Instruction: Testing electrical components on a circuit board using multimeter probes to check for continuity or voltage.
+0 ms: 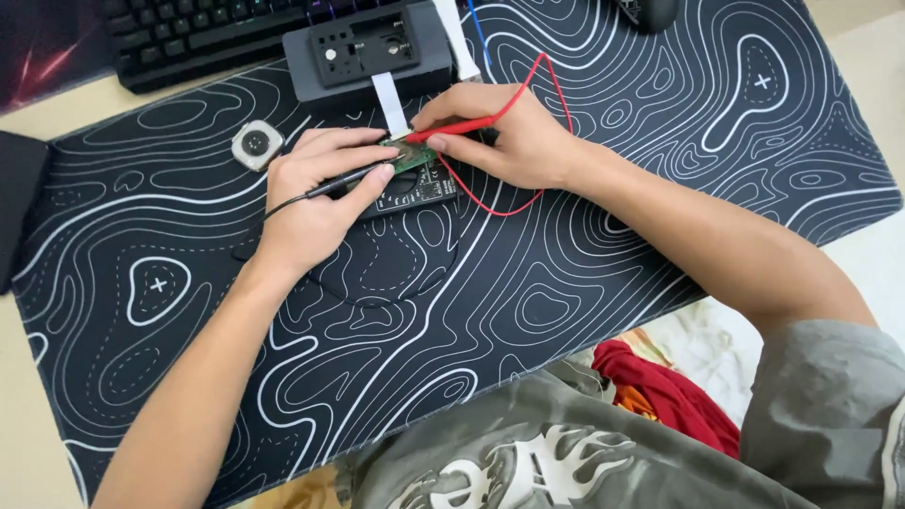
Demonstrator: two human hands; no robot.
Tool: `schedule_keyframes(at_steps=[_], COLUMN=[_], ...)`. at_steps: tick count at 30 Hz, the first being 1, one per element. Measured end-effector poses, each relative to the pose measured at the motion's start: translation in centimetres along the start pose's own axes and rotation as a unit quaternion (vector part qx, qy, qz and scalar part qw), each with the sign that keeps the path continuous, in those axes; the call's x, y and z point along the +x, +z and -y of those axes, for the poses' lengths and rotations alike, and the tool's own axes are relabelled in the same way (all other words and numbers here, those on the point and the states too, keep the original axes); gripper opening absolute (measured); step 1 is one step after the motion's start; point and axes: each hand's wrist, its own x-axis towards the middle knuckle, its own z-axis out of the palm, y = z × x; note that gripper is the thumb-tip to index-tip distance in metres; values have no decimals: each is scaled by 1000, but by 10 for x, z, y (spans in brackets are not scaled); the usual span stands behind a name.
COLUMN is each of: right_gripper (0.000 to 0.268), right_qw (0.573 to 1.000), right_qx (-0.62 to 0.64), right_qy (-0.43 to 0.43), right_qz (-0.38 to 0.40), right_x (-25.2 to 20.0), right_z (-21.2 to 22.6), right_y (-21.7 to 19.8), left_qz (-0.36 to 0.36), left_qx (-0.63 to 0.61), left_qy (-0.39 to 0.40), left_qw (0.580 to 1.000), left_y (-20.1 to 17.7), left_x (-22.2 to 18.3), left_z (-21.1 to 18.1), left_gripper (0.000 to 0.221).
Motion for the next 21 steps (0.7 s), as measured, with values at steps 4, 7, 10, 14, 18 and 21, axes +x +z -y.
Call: schedule_keyframes(at_steps=[4, 7, 10, 14, 18, 21], right_gripper=[21, 22, 21, 21, 22, 17], right_qw=[1000, 1000, 1000, 999, 999, 998], right_qx=[3, -2, -14, -7, -6, 35], right_qy=[-4, -6, -18, -36, -38, 7], right_qz=[-4, -3, -7, -13, -8, -51], right_x=[0, 0, 1, 1, 1, 2], right_z=[-2, -2, -2, -3, -3, 0], right_y=[0, 1, 2, 0, 1, 8], left_qz=[2, -1, 4, 24, 24, 15], left_qx=[9, 1, -3, 0, -7, -55], left_qy=[4, 9, 8, -10, -25, -12], left_qw=[1000, 1000, 1000, 1000, 999, 998], left_y=[1, 1, -2, -3, -3, -3], left_x=[0, -1, 0, 4, 1, 0], left_z=[2, 2, -1, -3, -1, 12], left_gripper=[17, 17, 18, 19, 19, 18])
